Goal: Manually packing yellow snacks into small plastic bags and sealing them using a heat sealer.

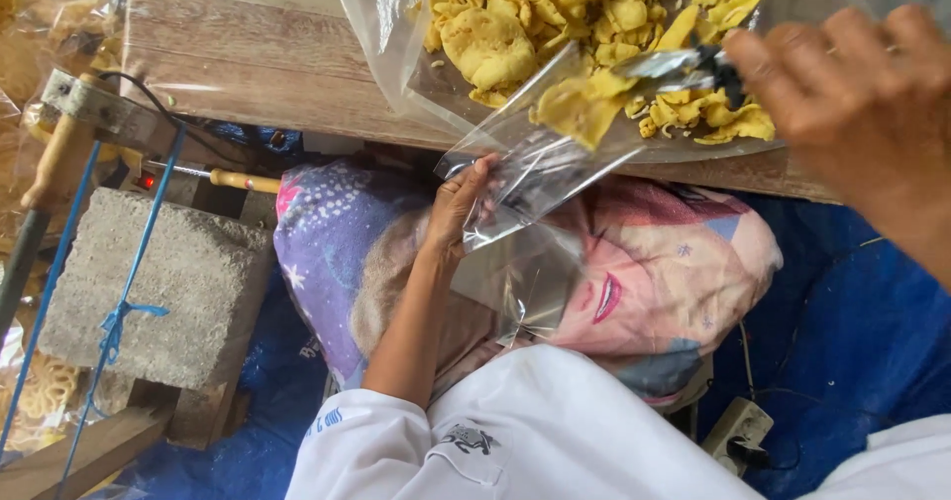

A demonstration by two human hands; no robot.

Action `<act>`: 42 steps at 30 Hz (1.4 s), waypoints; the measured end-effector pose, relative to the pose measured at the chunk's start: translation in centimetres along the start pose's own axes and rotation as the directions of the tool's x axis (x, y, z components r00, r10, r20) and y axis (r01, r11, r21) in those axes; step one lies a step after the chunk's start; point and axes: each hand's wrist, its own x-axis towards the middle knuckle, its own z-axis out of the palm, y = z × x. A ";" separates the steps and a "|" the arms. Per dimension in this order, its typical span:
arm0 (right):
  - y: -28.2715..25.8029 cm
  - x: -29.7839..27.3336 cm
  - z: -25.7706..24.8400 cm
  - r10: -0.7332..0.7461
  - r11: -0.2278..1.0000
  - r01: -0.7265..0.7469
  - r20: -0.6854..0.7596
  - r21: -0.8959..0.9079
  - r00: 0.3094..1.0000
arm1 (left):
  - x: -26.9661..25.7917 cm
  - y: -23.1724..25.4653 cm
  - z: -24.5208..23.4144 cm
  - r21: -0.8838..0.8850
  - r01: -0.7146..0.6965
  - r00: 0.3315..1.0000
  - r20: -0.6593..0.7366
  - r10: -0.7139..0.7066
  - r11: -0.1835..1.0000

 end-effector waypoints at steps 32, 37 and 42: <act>-10.0 3.1 16.3 0.178 0.981 -0.171 -0.083 0.087 0.980 | -0.1 0.1 -0.8 -0.459 0.029 0.960 0.261 0.104 0.888; -10.4 1.5 20.5 0.278 0.906 -0.270 0.023 0.325 0.960 | -1.1 1.2 0.3 -0.413 -0.001 0.947 0.294 0.134 0.911; -6.3 -0.6 16.5 0.236 0.576 -0.343 0.250 0.742 0.939 | -1.0 1.1 -0.2 -0.373 -0.064 0.940 0.288 0.181 0.926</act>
